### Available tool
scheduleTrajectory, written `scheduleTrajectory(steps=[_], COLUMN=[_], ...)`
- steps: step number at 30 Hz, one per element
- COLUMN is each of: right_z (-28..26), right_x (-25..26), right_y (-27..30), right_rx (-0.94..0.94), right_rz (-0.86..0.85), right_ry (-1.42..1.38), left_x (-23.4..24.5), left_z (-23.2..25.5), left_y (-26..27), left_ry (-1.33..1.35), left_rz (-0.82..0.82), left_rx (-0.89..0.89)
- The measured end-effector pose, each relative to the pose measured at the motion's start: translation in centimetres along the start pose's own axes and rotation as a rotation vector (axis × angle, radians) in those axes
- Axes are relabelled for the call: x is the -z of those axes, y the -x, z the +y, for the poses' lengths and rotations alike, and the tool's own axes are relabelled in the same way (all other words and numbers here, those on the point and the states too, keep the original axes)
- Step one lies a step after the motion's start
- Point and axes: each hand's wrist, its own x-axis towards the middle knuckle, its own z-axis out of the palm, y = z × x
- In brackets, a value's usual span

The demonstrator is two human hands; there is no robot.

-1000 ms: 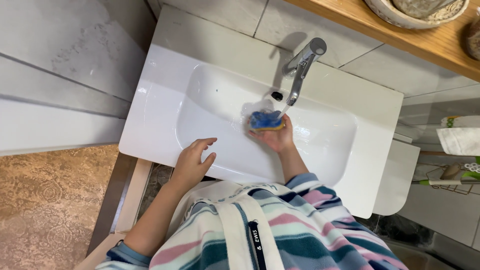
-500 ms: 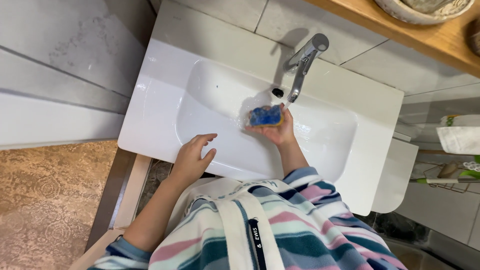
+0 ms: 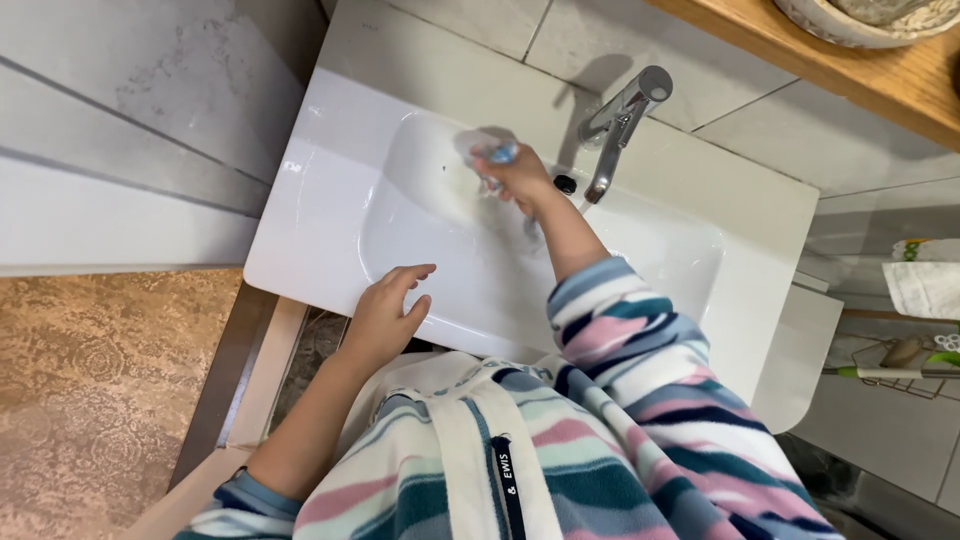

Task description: Scrubbing bathroom sinks with a sponge and washing hands.

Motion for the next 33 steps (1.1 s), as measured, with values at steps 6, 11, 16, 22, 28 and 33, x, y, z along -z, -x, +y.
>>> scheduleTrajectory(steps=[6,11,16,22,28,33], right_z=[-1.8,6.5,16.6,18.6,16.0,12.9], right_x=[-1.4,2.6,7.2,9.8,9.4,9.2], right_y=[-3.1,-6.6,-4.9,-1.8,-1.2,2.4], right_rx=[0.224,0.113,-0.142,-0.313,-0.112,-0.087], right_rz=[0.151,0.292,0.402,0.396,0.193,0.286], right_ry=[0.689,0.704,0.503,0.068,-0.506,-0.412], left_x=[0.6,1.0,0.1,-7.1,-18.6,-21.6], left_z=[-0.3,-1.2,-1.4,-2.4,-0.1,5.1], left_y=[0.6,0.9,-0.4,-7.9,-19.3,-21.7], left_ry=[-0.001,0.037,0.047,0.242,0.618,0.653], left_rz=[-0.001,0.038,-0.009,-0.229,-0.517,-0.376], left_rx=[0.058,0.040,0.070,0.051,0.363,0.482])
